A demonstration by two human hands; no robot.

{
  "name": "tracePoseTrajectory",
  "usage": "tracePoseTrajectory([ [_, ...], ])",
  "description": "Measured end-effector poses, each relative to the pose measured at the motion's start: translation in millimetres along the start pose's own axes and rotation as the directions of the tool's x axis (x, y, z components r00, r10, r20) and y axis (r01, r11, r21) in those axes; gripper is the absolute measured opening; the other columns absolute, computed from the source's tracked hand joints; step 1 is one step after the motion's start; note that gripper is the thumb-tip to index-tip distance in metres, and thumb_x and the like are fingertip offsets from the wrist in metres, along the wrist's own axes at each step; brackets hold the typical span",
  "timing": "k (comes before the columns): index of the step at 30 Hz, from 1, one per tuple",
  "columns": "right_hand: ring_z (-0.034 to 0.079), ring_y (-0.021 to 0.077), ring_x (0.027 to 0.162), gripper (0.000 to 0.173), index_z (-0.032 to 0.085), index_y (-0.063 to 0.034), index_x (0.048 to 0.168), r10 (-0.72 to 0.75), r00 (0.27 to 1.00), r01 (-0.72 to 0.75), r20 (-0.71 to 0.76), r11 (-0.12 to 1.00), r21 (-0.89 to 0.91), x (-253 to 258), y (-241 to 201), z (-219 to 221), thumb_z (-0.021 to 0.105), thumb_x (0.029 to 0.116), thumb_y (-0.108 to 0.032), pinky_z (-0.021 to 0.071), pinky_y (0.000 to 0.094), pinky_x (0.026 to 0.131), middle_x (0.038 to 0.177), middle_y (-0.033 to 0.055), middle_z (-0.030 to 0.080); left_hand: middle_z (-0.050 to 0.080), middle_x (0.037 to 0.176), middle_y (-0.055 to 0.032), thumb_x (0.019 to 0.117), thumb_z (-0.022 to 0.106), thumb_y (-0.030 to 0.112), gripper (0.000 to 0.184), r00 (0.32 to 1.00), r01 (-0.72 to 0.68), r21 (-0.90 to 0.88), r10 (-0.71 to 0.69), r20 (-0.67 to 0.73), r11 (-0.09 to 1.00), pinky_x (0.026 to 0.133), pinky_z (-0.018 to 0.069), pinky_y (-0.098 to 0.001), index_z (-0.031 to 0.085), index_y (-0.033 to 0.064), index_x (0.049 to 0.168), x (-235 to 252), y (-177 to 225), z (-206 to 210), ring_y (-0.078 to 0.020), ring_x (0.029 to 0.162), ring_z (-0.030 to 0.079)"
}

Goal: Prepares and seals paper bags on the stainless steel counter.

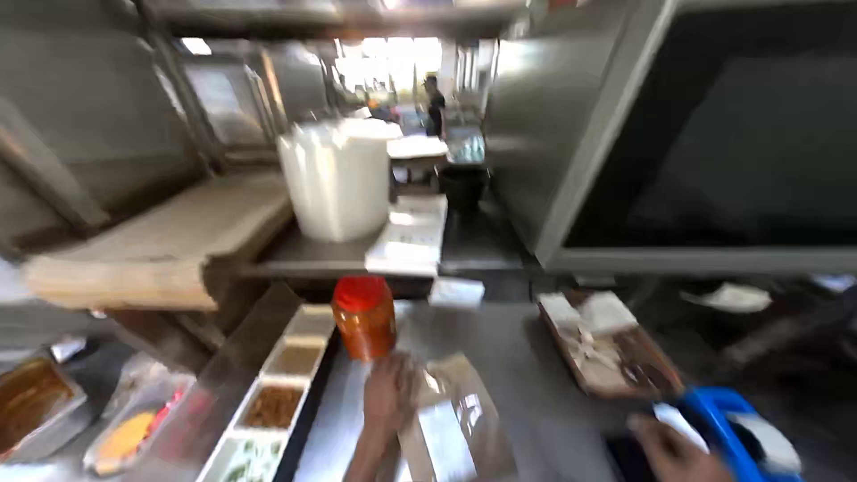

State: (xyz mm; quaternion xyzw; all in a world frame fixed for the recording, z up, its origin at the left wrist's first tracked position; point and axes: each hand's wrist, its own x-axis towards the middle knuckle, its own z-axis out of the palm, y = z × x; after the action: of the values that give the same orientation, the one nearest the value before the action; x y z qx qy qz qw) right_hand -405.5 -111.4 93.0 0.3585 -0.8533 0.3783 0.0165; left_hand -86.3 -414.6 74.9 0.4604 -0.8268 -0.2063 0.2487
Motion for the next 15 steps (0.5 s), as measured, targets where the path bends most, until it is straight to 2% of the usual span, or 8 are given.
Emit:
tracePoseTrajectory([
  [1,0.07,0.0382,0.095,0.033,0.07,0.0076,0.111,0.022,0.996,-0.028,-0.082,0.998,-0.065,2.2,41.5,-34.3,0.058,0.103,-0.023,0.0554,0.0577,0.088,0.103,0.0266,0.071,0.07,0.125,-0.0136,0.1065,0.046,0.034,0.041,0.995,-0.037,-0.068,0.03,-0.099,0.997,0.106,0.0496,-0.0529,0.072,0.009,0.125,-15.3,3.9,12.9,-0.0324,0.12,0.065],
  [3,0.064,0.0503,0.104,0.045,0.067,0.0093,0.116,0.093,0.977,-0.128,-0.192,0.976,-0.178,14.6,116.9,-84.9,0.055,0.1052,-0.033,0.0485,0.0675,0.093,0.111,0.0351,0.066,0.073,0.115,-0.0121,0.1043,0.052,0.029,0.034,0.992,-0.048,-0.208,0.023,-0.124,0.977,0.101,0.0529,-0.0503,0.075,0.007,0.116,-44.6,43.1,31.1,-0.029,0.113,0.067],
  [6,0.049,0.0587,0.128,0.055,0.06,0.0092,0.132,0.308,0.941,-0.329,-0.138,0.929,-0.168,17.8,200.2,-120.8,0.054,0.106,-0.039,0.0341,0.0734,0.108,0.135,0.0407,0.054,0.074,0.11,-0.0074,0.1028,0.057,0.027,0.028,0.956,-0.064,-0.405,0.173,0.238,0.912,0.1,0.0551,-0.0417,0.076,0.0087,0.113,-105.7,144.7,78.0,-0.019,0.107,0.069],
  [7,0.051,0.055,0.129,0.056,0.058,0.0084,0.135,0.373,0.925,-0.38,-0.077,0.917,-0.124,17.8,221.3,-122.9,0.055,0.1061,-0.039,0.0363,0.0707,0.108,0.136,0.0383,0.054,0.075,0.107,-0.0055,0.1021,0.06,0.026,0.025,0.885,-0.114,-0.498,0.316,0.343,0.86,0.096,0.0572,-0.0388,0.076,0.0101,0.111,-127.6,176.3,105.4,-0.0163,0.103,0.071],
  [9,0.057,0.0457,0.122,0.05,0.057,0.0073,0.136,0.411,0.91,-0.412,0.043,0.911,-0.004,23.0,256.3,-115.5,0.056,0.1066,-0.033,0.0436,0.0631,0.105,0.132,0.0333,0.058,0.073,0.114,-0.0072,0.1014,0.064,0.026,0.025,0.597,-0.142,-0.665,0.599,0.533,0.733,0.098,0.0566,-0.0415,0.075,0.0117,0.119,-159.1,230.0,165.1,-0.0188,0.106,0.07],
  [11,0.062,0.0409,0.115,0.041,0.062,0.007,0.129,0.404,0.91,-0.411,0.089,0.909,0.075,25.7,274.7,-115.2,0.059,0.1053,-0.026,0.048,0.0598,0.102,0.124,0.0302,0.064,0.071,0.121,-0.0125,0.0983,0.069,0.02,0.03,0.371,-0.093,-0.741,0.714,0.594,0.665,0.103,0.053,-0.0461,0.072,0.0091,0.126,-180.1,280.2,221.2,-0.0247,0.113,0.068],
  [13,0.066,0.0361,0.107,0.036,0.068,0.0031,0.121,0.452,0.887,-0.459,0.094,0.883,0.093,30.6,291.2,-119.6,0.065,0.102,-0.027,0.0518,0.0571,0.097,0.116,0.0248,0.068,0.07,0.125,-0.0156,0.0994,0.067,0.018,0.032,0.318,0.005,-0.7,0.662,0.678,0.715,0.104,0.053,-0.0466,0.069,0.0048,0.129,-189.6,324.1,273.3,-0.0257,0.113,0.069],
  [15,0.067,0.0342,0.104,0.039,0.069,-0.0007,0.12,0.533,0.831,-0.551,0.159,0.829,0.095,40.6,304.5,-119.7,0.072,0.0977,-0.033,0.0536,0.0567,0.094,0.113,0.0214,0.07,0.068,0.131,-0.0137,0.102,0.063,0.024,0.038,0.34,0.089,-0.602,0.544,0.767,0.793,0.102,0.055,-0.0452,0.064,0.0057,0.135,-191.5,354.5,322.7,-0.024,0.112,0.07],
])
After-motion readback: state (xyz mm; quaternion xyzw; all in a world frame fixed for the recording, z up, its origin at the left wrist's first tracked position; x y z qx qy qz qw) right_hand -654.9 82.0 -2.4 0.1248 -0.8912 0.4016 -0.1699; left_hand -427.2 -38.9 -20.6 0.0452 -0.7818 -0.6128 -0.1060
